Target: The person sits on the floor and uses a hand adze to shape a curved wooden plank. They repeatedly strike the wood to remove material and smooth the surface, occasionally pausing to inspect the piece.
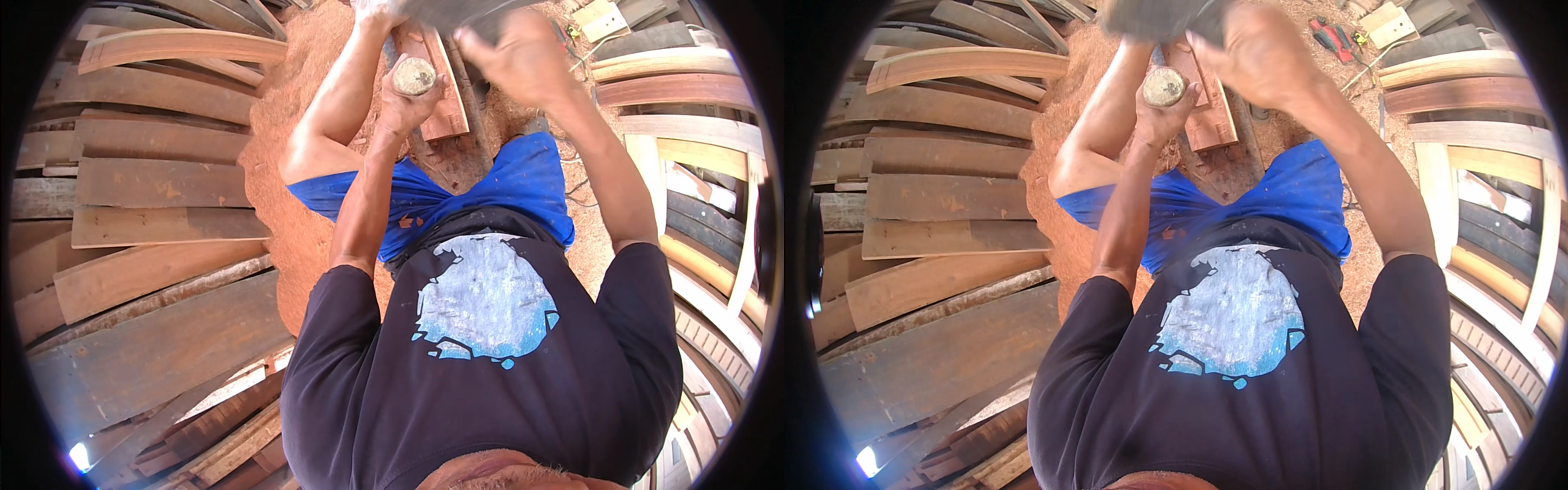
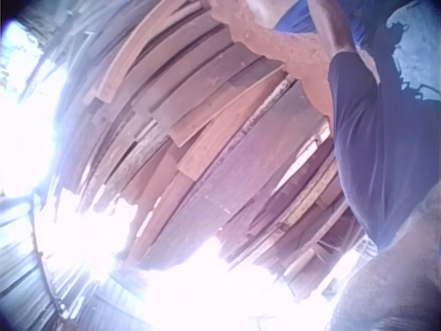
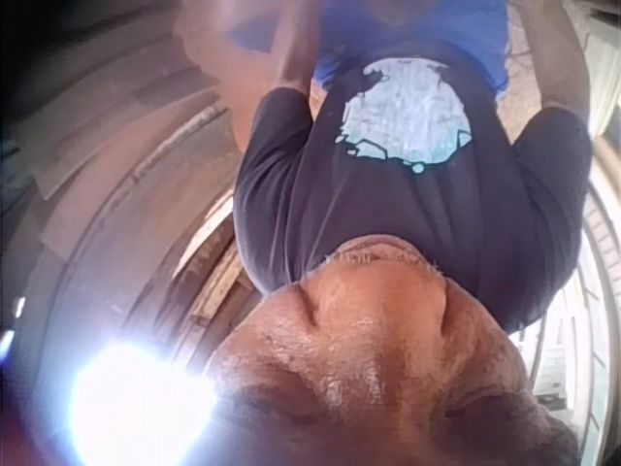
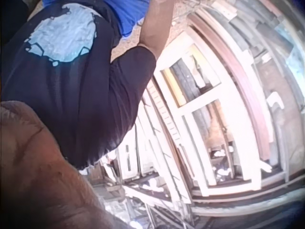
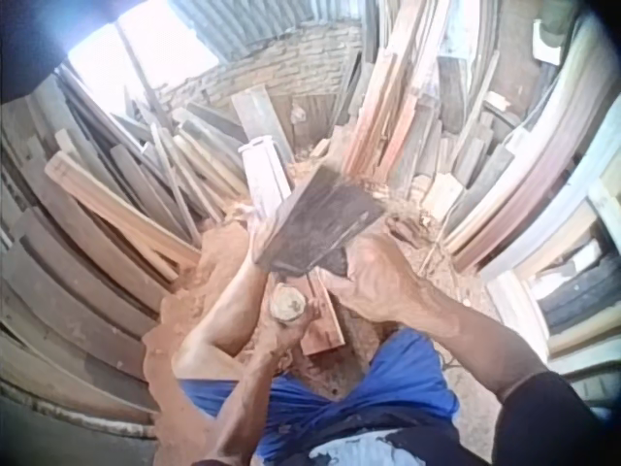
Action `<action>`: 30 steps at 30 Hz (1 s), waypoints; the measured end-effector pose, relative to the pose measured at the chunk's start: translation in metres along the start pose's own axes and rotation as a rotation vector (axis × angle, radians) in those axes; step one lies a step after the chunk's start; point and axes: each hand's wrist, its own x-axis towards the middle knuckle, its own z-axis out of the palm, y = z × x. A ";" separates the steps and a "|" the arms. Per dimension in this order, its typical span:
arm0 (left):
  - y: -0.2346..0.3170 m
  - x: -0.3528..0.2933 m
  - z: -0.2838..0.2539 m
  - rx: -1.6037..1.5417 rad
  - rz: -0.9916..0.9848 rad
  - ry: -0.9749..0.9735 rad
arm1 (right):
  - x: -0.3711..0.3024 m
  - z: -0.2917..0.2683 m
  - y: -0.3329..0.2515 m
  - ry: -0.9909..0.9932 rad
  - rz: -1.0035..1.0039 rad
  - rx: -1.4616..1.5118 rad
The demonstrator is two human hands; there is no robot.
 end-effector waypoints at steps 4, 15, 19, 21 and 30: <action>0.001 0.010 0.005 -0.044 0.064 0.050 | 0.010 0.036 0.038 -0.061 -0.331 -0.263; -0.011 0.023 0.000 -0.046 -0.038 0.010 | 0.072 -0.019 -0.018 0.511 -0.515 0.266; 0.005 0.024 0.000 -0.160 -0.251 -0.030 | 0.034 0.026 0.013 -0.347 -0.169 -0.398; -0.018 0.025 0.001 -0.098 -0.021 0.035 | 0.043 -0.002 0.000 -0.251 -0.219 -0.321; -0.013 0.038 0.002 -0.047 -0.083 0.016 | 0.090 -0.016 -0.011 0.455 -0.511 0.263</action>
